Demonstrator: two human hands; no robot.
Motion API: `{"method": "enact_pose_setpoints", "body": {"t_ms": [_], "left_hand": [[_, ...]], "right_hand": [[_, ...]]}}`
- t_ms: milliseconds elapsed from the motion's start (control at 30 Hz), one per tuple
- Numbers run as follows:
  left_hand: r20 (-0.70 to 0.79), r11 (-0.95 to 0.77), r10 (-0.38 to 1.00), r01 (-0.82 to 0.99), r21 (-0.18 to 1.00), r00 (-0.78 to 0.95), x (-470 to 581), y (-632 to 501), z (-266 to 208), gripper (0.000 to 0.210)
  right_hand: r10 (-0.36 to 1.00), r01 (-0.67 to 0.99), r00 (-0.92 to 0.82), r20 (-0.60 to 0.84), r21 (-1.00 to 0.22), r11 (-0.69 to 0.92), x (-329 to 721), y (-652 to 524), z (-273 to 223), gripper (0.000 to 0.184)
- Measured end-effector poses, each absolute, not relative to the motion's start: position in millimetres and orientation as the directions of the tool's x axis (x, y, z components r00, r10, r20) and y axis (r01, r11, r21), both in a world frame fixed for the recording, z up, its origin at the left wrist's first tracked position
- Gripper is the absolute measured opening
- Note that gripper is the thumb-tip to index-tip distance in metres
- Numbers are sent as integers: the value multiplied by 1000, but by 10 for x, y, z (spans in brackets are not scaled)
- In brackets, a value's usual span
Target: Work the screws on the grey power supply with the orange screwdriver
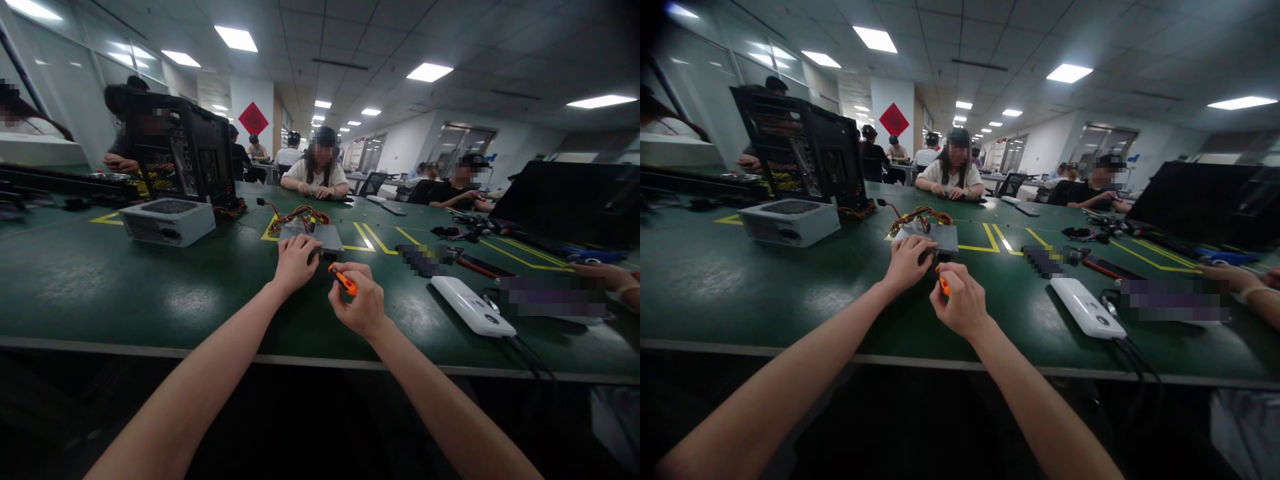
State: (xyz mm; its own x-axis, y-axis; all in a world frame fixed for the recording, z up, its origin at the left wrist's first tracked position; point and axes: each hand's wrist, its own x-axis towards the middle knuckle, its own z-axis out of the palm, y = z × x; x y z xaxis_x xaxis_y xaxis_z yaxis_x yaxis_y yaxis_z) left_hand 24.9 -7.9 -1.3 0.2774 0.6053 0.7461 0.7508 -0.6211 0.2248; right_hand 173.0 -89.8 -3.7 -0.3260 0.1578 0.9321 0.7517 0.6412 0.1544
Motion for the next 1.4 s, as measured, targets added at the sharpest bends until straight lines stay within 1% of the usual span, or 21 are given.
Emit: {"method": "enact_pose_setpoints", "body": {"t_ms": [100, 167, 367, 433, 533, 700, 767, 900, 1100, 1267, 1400], "left_hand": [[745, -614, 609, 756, 225, 272, 252, -78, -15, 27], [744, -613, 609, 758, 222, 274, 249, -79, -16, 27], [740, -612, 610, 762, 213, 282, 237, -89, -12, 27], [738, -610, 611, 764, 210, 285, 239, -94, -8, 28], [730, -601, 621, 772, 209, 286, 244, -99, -3, 28], [733, -603, 617, 771, 205, 288, 247, -98, -6, 29], [737, -604, 613, 770, 205, 285, 248, -96, -9, 30], [738, -607, 610, 768, 204, 287, 248, -97, -11, 30], [742, -610, 606, 766, 202, 286, 246, -100, -13, 29], [735, -602, 615, 772, 203, 286, 249, -96, -16, 30], [730, -601, 620, 772, 206, 288, 249, -105, -11, 30]], "right_hand": [[139, 783, -342, 929, 200, 588, 1734, -915, -25, 30], [120, 789, -351, 929, 224, 572, 1739, -924, -14, 30], [127, 712, -318, 939, 148, 687, 1743, -925, -8, 39], [146, 726, -304, 941, 130, 676, 1749, -916, -12, 37], [167, 759, -307, 937, 135, 637, 1758, -906, -14, 35], [146, 745, -267, 952, 109, 658, 1742, -920, 4, 45], [145, 744, -263, 954, 105, 659, 1732, -927, 6, 44], [163, 782, -276, 947, 122, 611, 1736, -929, -7, 38], [136, 718, -295, 946, 126, 685, 1738, -916, -6, 42], [146, 729, -362, 920, 182, 659, 1735, -915, -26, 31], [149, 701, -384, 911, 183, 689, 1722, -921, -46, 37]]}}
